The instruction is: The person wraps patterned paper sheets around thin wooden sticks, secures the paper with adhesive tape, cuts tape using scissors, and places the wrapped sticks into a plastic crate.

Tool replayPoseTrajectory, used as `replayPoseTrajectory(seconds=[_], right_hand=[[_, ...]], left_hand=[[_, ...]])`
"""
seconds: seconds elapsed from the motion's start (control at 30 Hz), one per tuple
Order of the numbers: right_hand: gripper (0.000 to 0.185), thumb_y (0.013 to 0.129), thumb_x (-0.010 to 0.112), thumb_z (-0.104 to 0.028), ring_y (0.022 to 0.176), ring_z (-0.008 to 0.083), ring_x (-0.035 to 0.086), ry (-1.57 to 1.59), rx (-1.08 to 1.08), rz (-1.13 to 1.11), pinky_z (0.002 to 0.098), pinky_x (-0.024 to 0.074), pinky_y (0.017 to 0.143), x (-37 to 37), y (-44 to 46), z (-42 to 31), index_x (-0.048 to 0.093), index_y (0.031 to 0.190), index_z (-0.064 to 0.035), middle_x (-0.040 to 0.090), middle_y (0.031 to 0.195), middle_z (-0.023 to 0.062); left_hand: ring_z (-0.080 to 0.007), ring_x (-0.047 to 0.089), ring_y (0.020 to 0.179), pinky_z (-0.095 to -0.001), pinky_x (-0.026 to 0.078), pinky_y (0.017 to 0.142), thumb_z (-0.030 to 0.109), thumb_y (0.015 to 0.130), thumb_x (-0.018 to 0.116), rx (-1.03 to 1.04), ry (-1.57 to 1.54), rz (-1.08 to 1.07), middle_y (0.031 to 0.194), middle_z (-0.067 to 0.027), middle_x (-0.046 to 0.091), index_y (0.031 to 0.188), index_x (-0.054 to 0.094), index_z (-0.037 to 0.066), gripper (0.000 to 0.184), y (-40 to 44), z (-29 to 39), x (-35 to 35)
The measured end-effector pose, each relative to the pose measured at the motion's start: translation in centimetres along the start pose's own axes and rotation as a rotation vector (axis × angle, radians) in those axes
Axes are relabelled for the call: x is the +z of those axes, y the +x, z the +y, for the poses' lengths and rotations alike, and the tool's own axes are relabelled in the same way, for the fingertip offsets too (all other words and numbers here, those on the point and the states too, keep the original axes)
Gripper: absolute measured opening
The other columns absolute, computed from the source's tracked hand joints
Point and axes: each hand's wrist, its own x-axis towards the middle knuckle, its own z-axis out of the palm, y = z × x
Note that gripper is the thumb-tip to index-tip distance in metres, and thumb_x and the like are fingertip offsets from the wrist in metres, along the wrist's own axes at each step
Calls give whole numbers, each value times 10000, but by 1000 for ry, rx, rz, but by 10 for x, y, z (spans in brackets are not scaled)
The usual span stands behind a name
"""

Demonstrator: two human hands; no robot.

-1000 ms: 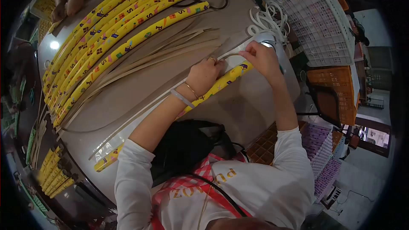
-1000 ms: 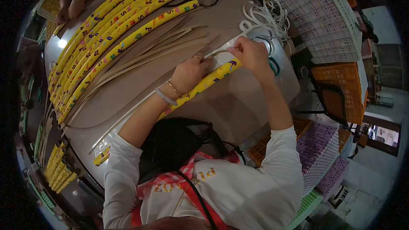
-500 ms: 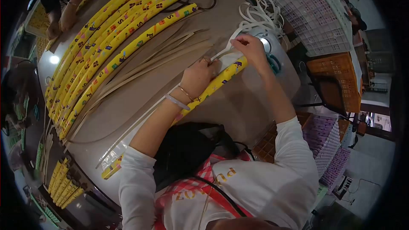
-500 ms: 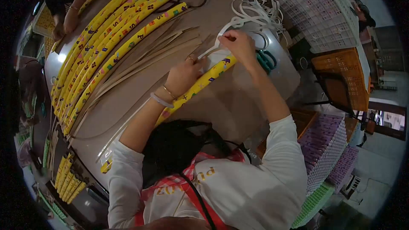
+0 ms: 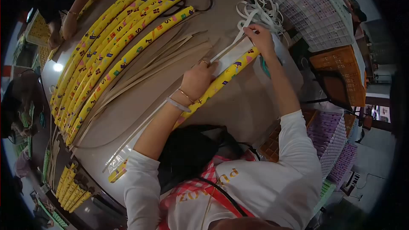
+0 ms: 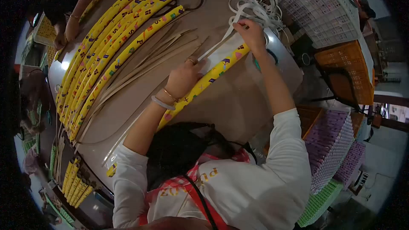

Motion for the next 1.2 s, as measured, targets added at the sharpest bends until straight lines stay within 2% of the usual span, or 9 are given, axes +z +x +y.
replayPoseTrajectory(seconds=[0.27, 0.4, 0.63, 0.7, 0.77, 0.8, 0.83, 0.9, 1.2], right_hand=[[216, 826, 581, -196, 613, 103, 525, 467, 139, -113, 237, 423, 577, 1, 3, 4, 622, 860, 13, 611, 735, 46], [186, 873, 517, -148, 599, 81, 499, 357, 35, -202, 218, 408, 554, -7, -3, -3, 588, 923, 17, 603, 761, 30], [286, 862, 572, -203, 649, 107, 530, 517, 105, -30, 243, 438, 617, 1, -20, -6, 521, 1042, 13, 587, 948, 86], [290, 833, 606, -184, 736, 152, 556, 406, -77, 90, 285, 450, 643, 8, -26, 7, 521, 1058, -23, 565, 984, 111], [257, 802, 604, -120, 860, 209, 559, -128, -398, 483, 332, 445, 717, 2, -50, -12, 541, 1047, -72, 562, 960, 117], [260, 763, 603, -65, 936, 231, 547, -206, -511, 498, 375, 419, 789, 3, -57, -14, 567, 1016, -114, 567, 976, 91], [260, 763, 603, -65, 936, 231, 547, -201, -509, 496, 375, 419, 789, 6, -69, -20, 567, 1016, -114, 567, 976, 91], [182, 774, 591, -74, 939, 213, 552, -241, -735, 15, 394, 392, 856, 16, -94, -36, 585, 954, -101, 571, 984, 55], [159, 818, 547, -133, 930, 199, 553, -302, -699, -28, 377, 375, 930, 42, -104, -31, 599, 940, -45, 574, 1012, 42]], left_hand=[[-261, 593, 834, -384, 507, 621, 162, 767, 609, 36, 15, 2, 970, -99, 545, 1127, 554, 103, 369, 2, -1, -2], [-295, 606, 757, -399, 505, 591, 142, 784, 589, -29, 15, -74, 958, -125, 544, 1114, 554, 99, 335, 6, 3, -7], [-354, 590, 804, -441, 496, 658, 154, 833, 545, -142, 6, -132, 1015, -176, 514, 1128, 561, 111, 299, 11, 14, -10], [-360, 576, 837, -440, 490, 678, 128, 822, 550, -122, -21, -83, 1023, -191, 498, 1134, 559, 101, 313, 10, 12, -6], [-361, 563, 852, -430, 486, 701, 107, 806, 559, -119, -39, -60, 1018, -195, 492, 1111, 564, 89, 305, 9, 12, -2], [-363, 559, 852, -426, 483, 708, 100, 801, 559, -110, -52, -48, 1012, -196, 492, 1090, 564, 77, 290, 7, 12, -2], [-364, 555, 853, -422, 481, 715, 93, 796, 560, -102, -65, -35, 1006, -198, 492, 1070, 564, 66, 275, 6, 12, -2], [-366, 553, 853, -422, 479, 715, 90, 793, 559, -91, -66, -34, 1004, -200, 491, 1061, 559, 60, 269, 5, 7, 2], [-363, 552, 848, -419, 477, 716, 88, 795, 563, -35, -117, -36, 1019, -182, 489, 1123, 527, 76, 331, -1, 1, 0]])
